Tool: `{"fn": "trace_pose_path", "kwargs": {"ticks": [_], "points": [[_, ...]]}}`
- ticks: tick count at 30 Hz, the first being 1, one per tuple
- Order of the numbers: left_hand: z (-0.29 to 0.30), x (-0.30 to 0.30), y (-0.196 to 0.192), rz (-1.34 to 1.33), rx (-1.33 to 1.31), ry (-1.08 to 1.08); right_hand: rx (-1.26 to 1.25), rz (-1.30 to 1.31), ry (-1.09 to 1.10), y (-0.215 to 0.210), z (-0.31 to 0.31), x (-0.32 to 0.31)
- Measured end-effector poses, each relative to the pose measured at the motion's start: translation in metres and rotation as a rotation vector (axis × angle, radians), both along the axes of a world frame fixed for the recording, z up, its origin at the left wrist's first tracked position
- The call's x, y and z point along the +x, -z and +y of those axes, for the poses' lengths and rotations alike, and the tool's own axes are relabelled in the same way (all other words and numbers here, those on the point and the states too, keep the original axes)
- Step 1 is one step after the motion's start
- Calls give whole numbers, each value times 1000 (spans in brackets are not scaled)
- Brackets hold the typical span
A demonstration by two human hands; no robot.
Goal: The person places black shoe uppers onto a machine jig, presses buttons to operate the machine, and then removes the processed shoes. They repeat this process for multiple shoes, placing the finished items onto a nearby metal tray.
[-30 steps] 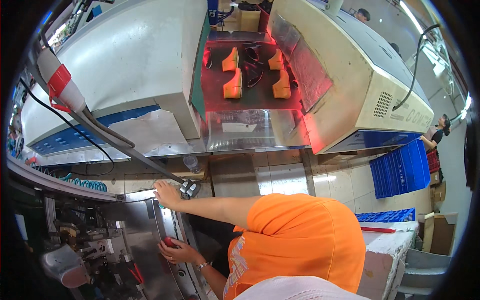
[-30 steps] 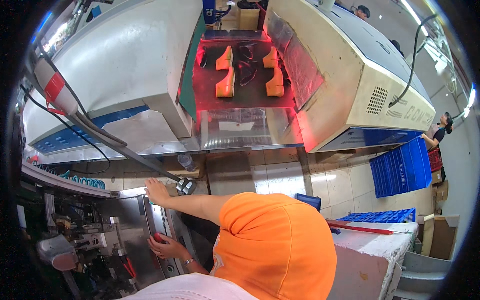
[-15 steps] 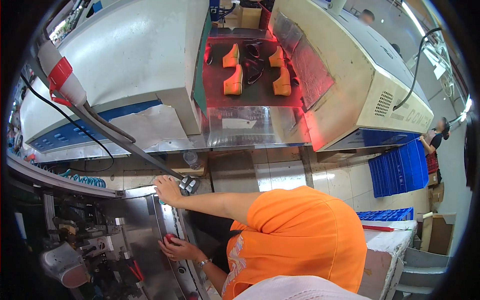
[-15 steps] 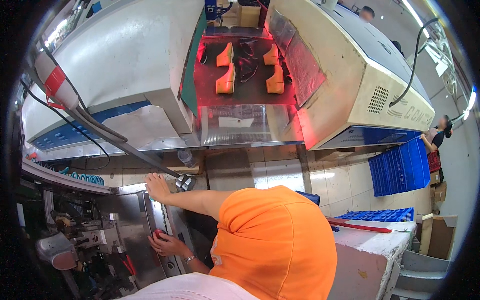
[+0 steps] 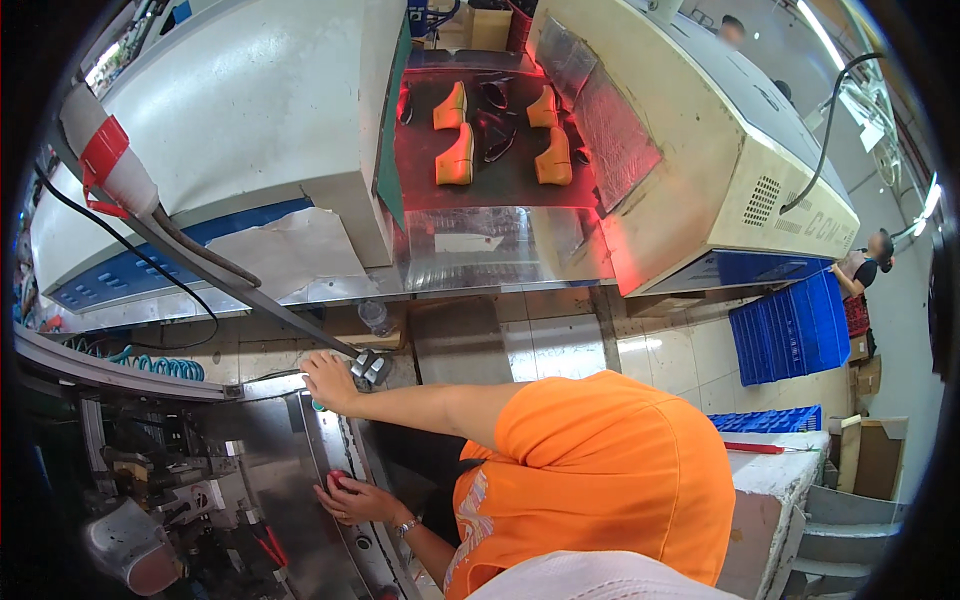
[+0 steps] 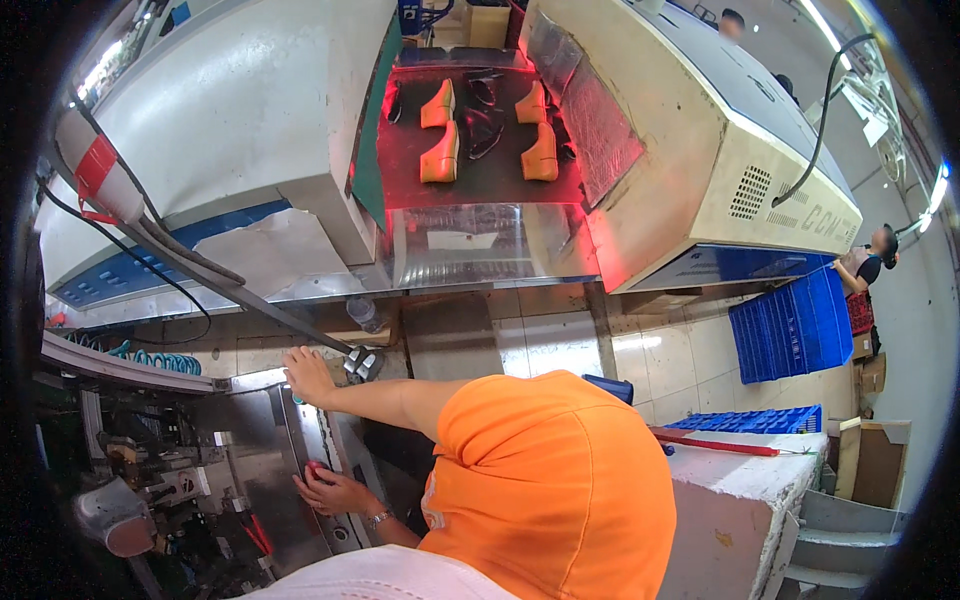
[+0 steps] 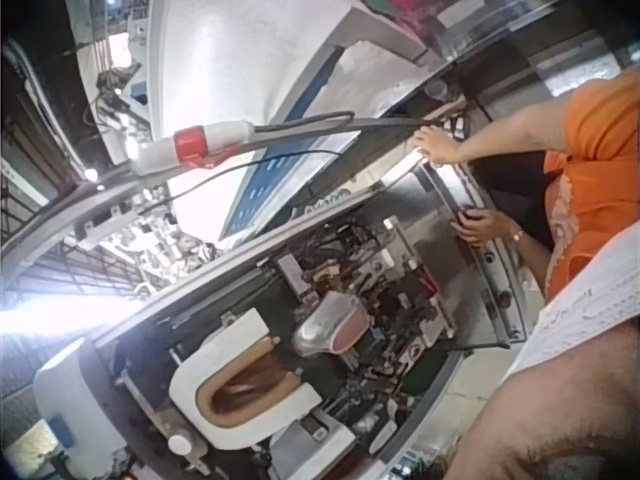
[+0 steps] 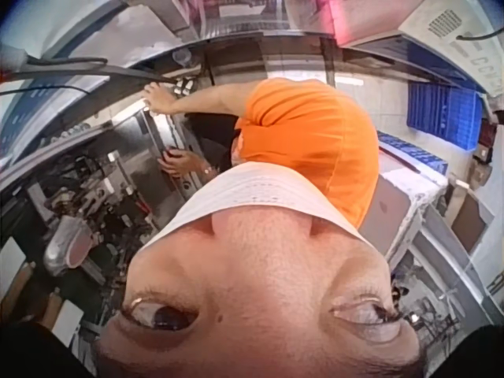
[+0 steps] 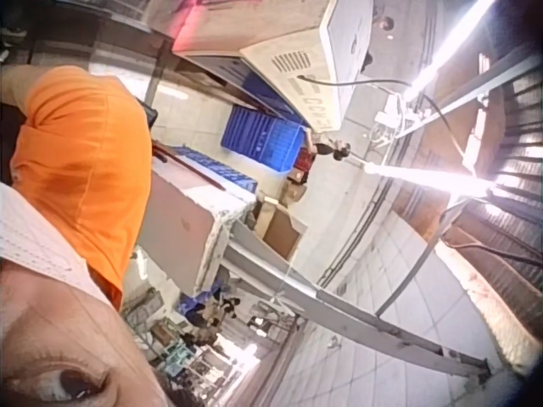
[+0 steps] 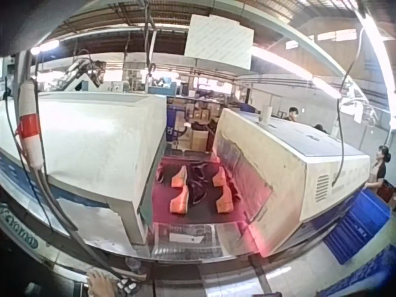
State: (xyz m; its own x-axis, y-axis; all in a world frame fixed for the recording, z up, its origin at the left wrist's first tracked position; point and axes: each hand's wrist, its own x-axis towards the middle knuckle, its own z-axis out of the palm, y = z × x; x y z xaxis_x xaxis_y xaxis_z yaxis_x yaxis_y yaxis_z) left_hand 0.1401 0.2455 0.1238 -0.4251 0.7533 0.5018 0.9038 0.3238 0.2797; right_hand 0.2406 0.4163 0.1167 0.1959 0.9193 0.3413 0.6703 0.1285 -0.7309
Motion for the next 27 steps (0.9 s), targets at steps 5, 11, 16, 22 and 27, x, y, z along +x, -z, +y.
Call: {"fn": "trace_pose_path", "kwargs": {"ticks": [5, 11, 16, 22, 27], "points": [[1, -3, 6, -34, -14, 6, -4, -7, 9, 1, 1, 1], [0, -6, 12, -44, -16, -5, -9, 0, -5, -1, 0, 2], [2, 1, 4, -36, -17, -39, -6, 21, -2, 0, 0, 1], [2, 3, 1, 7, 2, -34, 28, -1, 6, 2, 2, 1], [3, 2, 1, -32, 33, 0, 35, -24, 5, 2, 4, 1]]}}
